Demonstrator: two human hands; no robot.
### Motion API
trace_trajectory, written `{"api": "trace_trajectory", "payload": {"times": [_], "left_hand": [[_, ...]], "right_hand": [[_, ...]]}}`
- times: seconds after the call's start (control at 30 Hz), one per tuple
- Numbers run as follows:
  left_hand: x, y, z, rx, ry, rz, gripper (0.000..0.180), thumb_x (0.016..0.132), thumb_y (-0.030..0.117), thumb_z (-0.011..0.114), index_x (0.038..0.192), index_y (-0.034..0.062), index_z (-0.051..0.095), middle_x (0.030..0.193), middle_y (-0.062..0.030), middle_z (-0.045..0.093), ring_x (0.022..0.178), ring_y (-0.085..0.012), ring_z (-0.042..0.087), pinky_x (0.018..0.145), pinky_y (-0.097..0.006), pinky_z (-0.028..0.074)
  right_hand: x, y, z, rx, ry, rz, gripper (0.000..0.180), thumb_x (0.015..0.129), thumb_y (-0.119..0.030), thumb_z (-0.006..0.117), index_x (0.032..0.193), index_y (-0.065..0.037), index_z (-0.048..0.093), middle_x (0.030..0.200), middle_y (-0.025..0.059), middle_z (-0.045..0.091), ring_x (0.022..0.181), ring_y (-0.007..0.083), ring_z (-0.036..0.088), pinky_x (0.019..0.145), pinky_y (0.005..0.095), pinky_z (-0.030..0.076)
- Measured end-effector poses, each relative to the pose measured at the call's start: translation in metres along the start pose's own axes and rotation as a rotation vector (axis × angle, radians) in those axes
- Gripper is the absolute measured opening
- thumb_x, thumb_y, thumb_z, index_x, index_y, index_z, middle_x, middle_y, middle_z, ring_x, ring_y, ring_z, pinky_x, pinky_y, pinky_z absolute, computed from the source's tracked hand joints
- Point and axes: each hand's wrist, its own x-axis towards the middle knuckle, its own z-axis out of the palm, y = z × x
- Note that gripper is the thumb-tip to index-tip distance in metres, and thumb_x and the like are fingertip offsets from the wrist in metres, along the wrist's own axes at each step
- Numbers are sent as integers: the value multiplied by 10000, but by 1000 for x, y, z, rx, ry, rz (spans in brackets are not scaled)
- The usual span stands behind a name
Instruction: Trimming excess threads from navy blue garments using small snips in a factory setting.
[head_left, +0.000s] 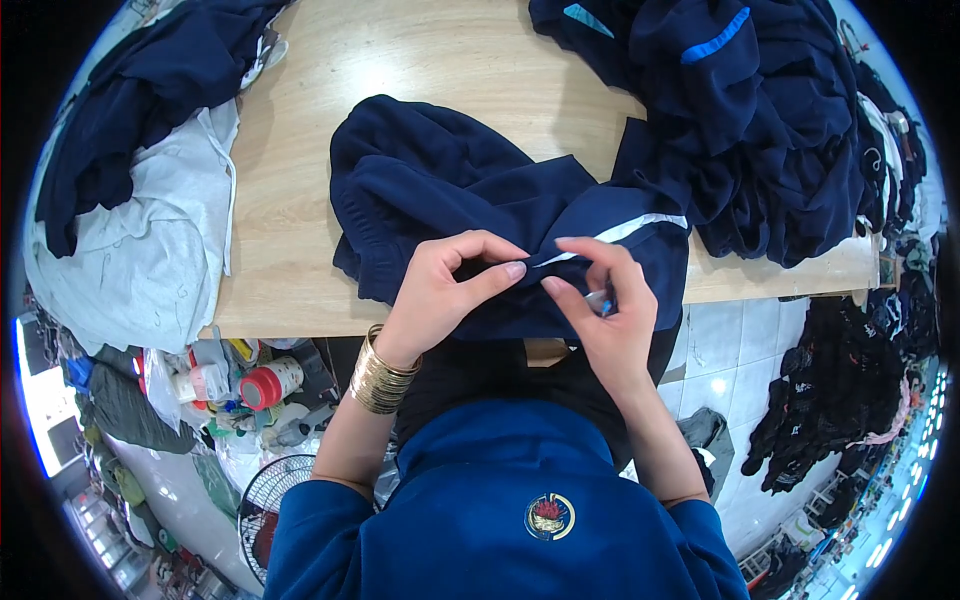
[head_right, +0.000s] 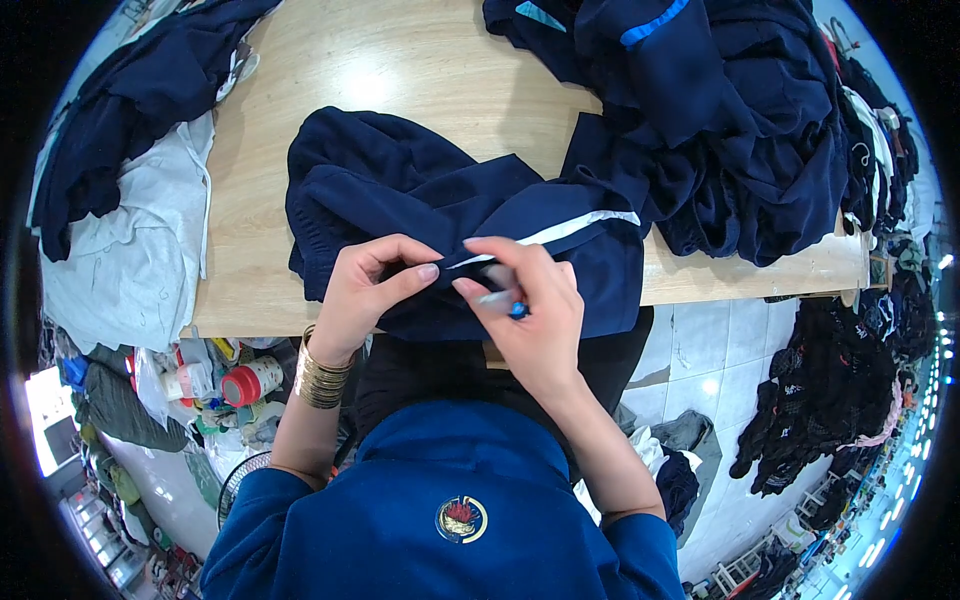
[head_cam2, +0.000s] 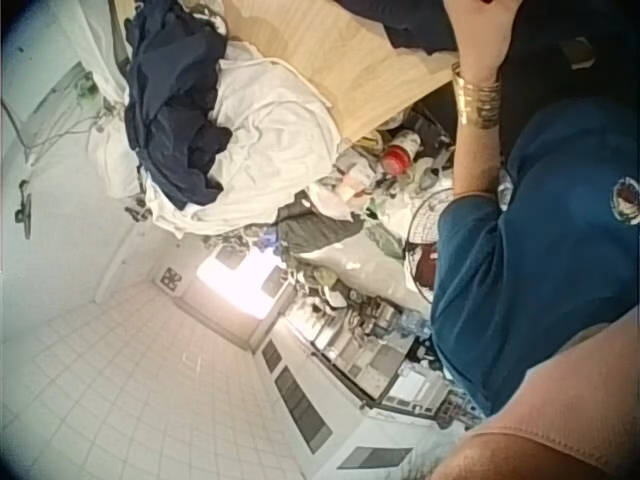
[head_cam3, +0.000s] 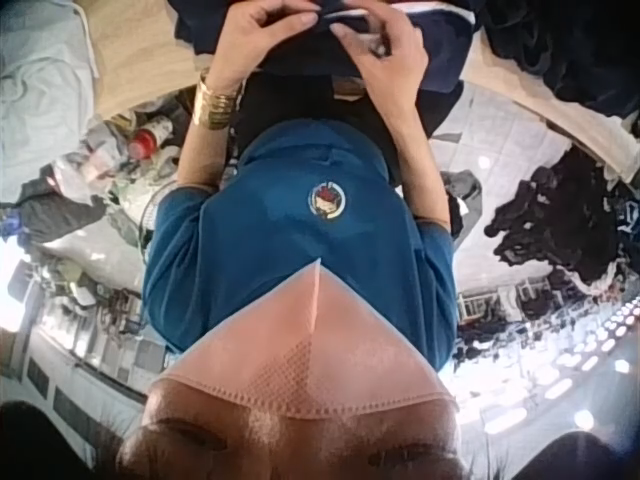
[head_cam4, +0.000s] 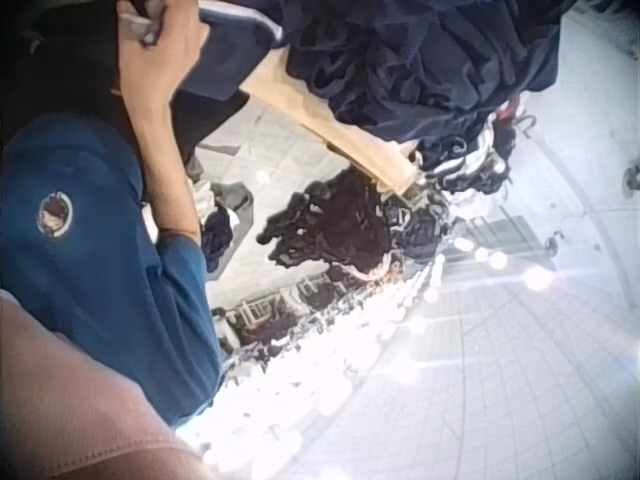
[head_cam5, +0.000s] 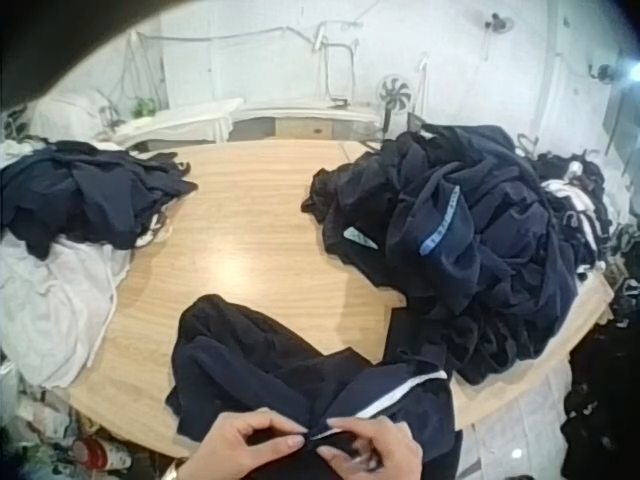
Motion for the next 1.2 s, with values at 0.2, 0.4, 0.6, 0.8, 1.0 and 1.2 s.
{"api": "trace_trajectory", "payload": {"times": [0.2, 0.4, 0.6, 0.8, 1.0, 1.2], "left_hand": [[1, -5, 2, 79, -22, 62, 133, 801, 89, 646, 902, 3, 656, 804, -28, 647, 746, -74, 559, 710, -221, 433], [-2, -3, -1, 49, 0, 47, 137, 799, 92, 647, 902, 3, 654, 805, -32, 644, 749, -87, 566, 718, -215, 432], [-1, -5, -1, 52, -8, 55, 139, 803, 90, 640, 914, 7, 653, 824, -29, 639, 757, -84, 561, 719, -217, 432], [0, -1, 1, 18, -32, 47, 139, 810, 75, 625, 932, 11, 644, 821, -20, 627, 768, -81, 547, 729, -212, 417], [1, 3, 1, -73, -71, 21, 138, 828, 88, 604, 943, 17, 631, 842, -13, 594, 786, -72, 519, 747, -209, 399], [0, 2, 0, -46, -78, 71, 140, 826, 99, 606, 937, 16, 630, 838, -10, 569, 790, -74, 506, 742, -222, 390]], "right_hand": [[3, 10, 10, 254, 34, -11, 78, 822, -60, 610, 899, -66, 607, 778, -8, 561, 666, 69, 462, 639, 214, 332], [9, 13, -13, 725, 69, 335, 82, 883, -96, 556, 881, -14, 559, 785, -6, 535, 720, 48, 442, 676, 184, 354], [1, 5, -30, 216, -627, 25, 120, 706, -47, 694, 762, -58, 589, 693, 41, 553, 635, 179, 568, 574, 266, 437], [7, 8, -21, -197, -229, -85, 365, 735, -217, 711, 1038, -86, 555, 793, 42, 540, 724, 190, 502, 692, 318, 346], [5, 12, -20, -303, -171, -207, 420, 705, -340, 731, 1011, -103, 567, 805, 28, 517, 735, 176, 464, 692, 323, 293], [6, 0, -15, -192, -69, -186, 383, 696, -284, 747, 992, -103, 583, 785, 6, 526, 684, 157, 473, 662, 317, 295]]}}
